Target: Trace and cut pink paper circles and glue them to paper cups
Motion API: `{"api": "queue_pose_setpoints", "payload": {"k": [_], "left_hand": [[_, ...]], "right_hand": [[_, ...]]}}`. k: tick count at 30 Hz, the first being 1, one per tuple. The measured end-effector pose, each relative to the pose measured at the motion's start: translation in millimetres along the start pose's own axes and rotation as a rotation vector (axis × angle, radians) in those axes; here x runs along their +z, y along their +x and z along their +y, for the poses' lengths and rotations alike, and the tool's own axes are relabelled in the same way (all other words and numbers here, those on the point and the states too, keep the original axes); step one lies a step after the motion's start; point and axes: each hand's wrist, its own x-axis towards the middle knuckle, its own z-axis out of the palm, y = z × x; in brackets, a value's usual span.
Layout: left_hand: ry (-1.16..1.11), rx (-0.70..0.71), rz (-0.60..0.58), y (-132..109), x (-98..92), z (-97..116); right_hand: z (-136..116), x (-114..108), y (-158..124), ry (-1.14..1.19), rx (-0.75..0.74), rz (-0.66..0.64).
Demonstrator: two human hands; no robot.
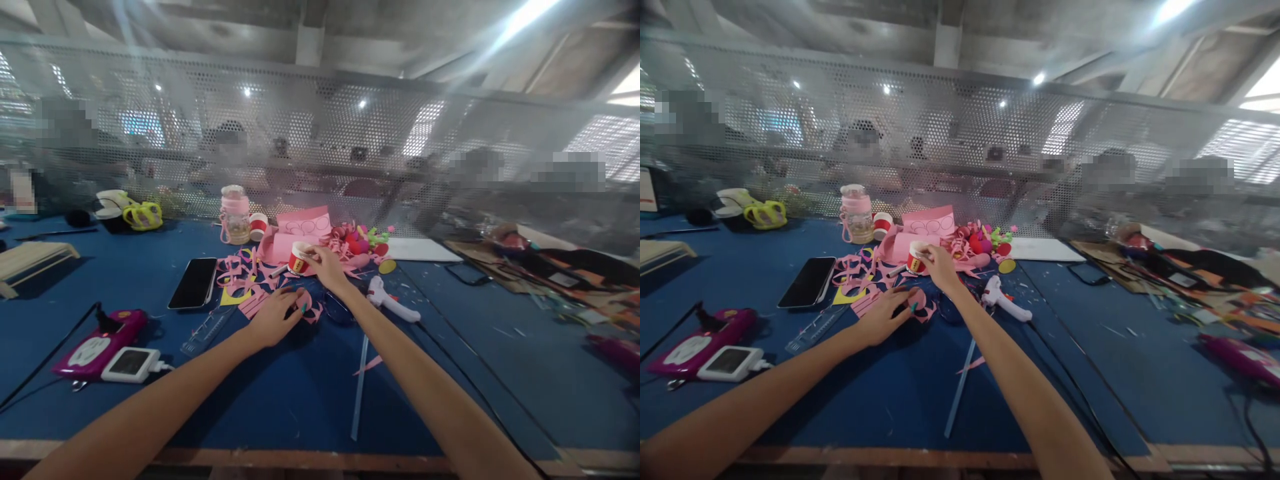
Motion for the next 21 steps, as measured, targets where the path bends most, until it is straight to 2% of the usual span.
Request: {"api": "queue_pose_setpoints", "payload": {"k": [7, 11, 14, 16, 19, 21], "left_hand": [[0.196, -0.068, -0.048, 0.7, 4.0, -9.0], [0.31, -0.085, -0.048, -2.8, 7.5, -7.3], [0.354, -0.077, 0.007, -4.7, 9.9, -7.2], [0.367, -0.034, 0.062, -3.9, 7.8, -7.1], [0.401, -0.005, 0.205, 1.5, -6.5, -6.7], [0.464, -0.067, 0.309, 7.3, -23.5, -7.7]], "right_hand": [[-0.6, -9.5, -12.3, -0.026, -0.074, 0.005], [-2.2, -24.8, -26.8, -0.186, -0.05, 0.09], [-5.4, -39.3, -40.3, -0.448, 0.142, 0.18], [-7.1, -49.5, -50.6, -0.663, 0.312, 0.16], [-2.6, -63.4, -65.4, -0.838, 0.549, 0.103], [7.0, -71.1, -71.8, -0.863, 0.664, 0.09]]}}
